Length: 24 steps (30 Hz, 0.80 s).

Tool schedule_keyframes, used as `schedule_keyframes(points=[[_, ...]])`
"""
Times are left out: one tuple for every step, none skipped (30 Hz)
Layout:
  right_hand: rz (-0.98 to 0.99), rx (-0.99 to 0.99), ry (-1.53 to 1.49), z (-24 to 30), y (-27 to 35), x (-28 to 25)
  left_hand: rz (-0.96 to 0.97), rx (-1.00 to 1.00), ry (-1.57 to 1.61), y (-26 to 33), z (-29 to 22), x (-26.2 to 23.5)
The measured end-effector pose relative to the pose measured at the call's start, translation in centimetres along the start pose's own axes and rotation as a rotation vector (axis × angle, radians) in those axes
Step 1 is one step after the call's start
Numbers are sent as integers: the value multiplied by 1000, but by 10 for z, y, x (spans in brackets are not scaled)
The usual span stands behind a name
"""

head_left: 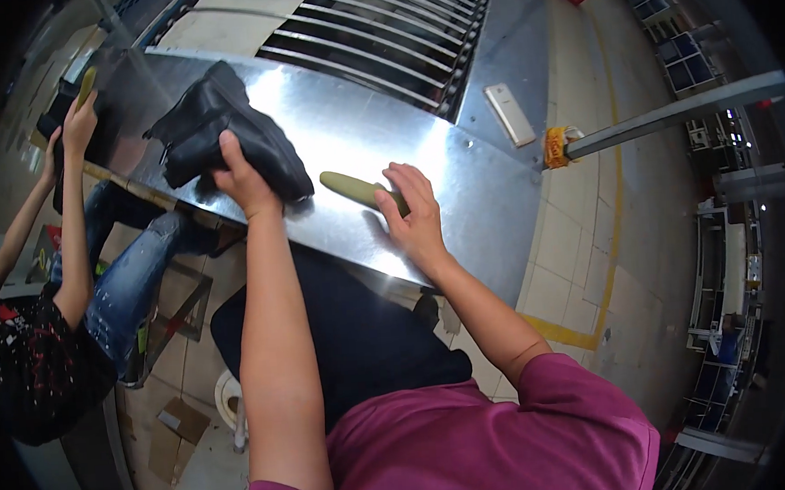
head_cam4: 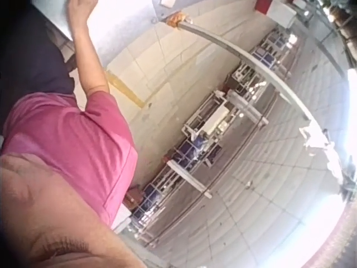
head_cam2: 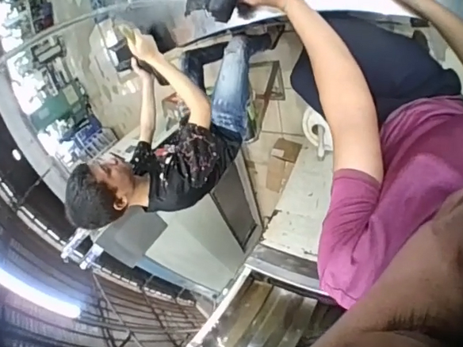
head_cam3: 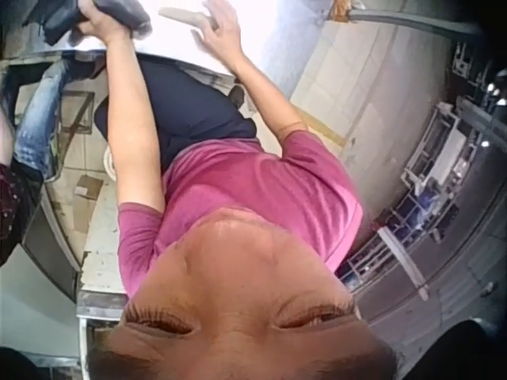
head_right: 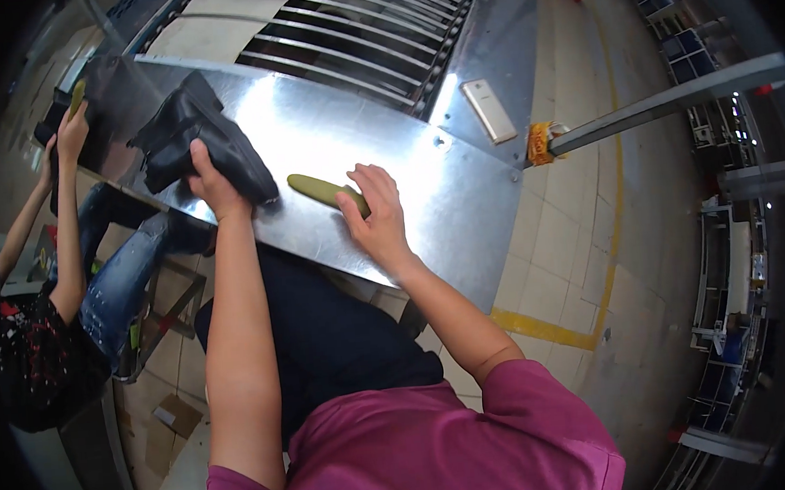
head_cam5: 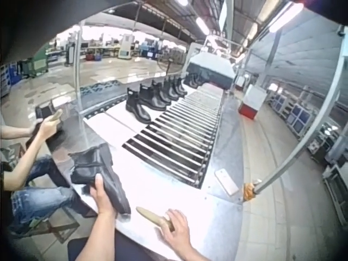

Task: Cleaning and inspecting black leather boots on a manufacturing conveyor line using a handheld tool.

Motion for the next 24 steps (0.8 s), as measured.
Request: schedule_keyframes(points=[[0,-16,8,-3,-5,-6,11,-2,1,1,-4,-3],[-35,-13,4,-10,-11,-17,10,-7,-10,1,-7,-5],[-66,-11,-2,-18,-18,-29,6,-11,-22,-2,-9,-8],[-131,-75,136,-31,-29,-49,-27,37,-52,-4,-16,-9],[-151,-68,171,-62,-42,-69,-38,35,-45,-4,-15,-10],[-189,-106,352,-83,-55,-90,-39,43,-57,-4,-15,-11],[-174,-98,468,-116,-69,-111,-34,52,-65,-5,-15,-8],[-165,-55,617,-155,-79,-132,-32,44,-46,-2,-11,0],[-156,-9,762,-185,-85,-150,-27,44,-38,-1,-8,3],[-158,-14,757,-200,-91,-160,-25,29,-33,-1,-5,2],[-60,78,726,-219,-97,-163,-24,16,-29,-1,-5,1],[38,170,694,-237,-99,-164,-23,21,-28,-1,-6,0],[40,165,686,-237,-104,-165,-27,14,-24,1,-7,-3],[148,257,601,-247,-105,-159,-29,5,-19,1,-6,-4],[255,348,516,-256,-104,-154,-31,8,-22,0,-6,-4],[260,346,511,-255,-106,-156,-26,20,-33,0,-8,-4],[272,346,461,-254,-107,-156,-22,31,-44,0,-9,-5],[285,346,411,-253,-107,-156,-27,33,-49,0,-9,-6],[289,349,410,-254,-108,-160,-29,31,-46,0,-9,-6],[302,338,406,-255,-110,-161,-31,29,-43,0,-8,-6],[316,328,401,-255,-111,-162,-36,27,-48,0,-6,-6],[316,339,393,-256,-111,-162,-25,39,-43,-1,-7,-6],[324,337,386,-257,-112,-164,-16,52,-38,-3,-8,-6],[324,363,322,-258,-113,-166,-17,63,-22,-3,-7,-5]])
Point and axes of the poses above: each hand's wrist, its own y-axis away from the middle knuckle, its own x-axis out of the palm, z = x × y, the point moved 8 cm from there along -y, towards the middle knuckle, and after that the axes turned 2 degrees about -x, right-handed, at the moved point
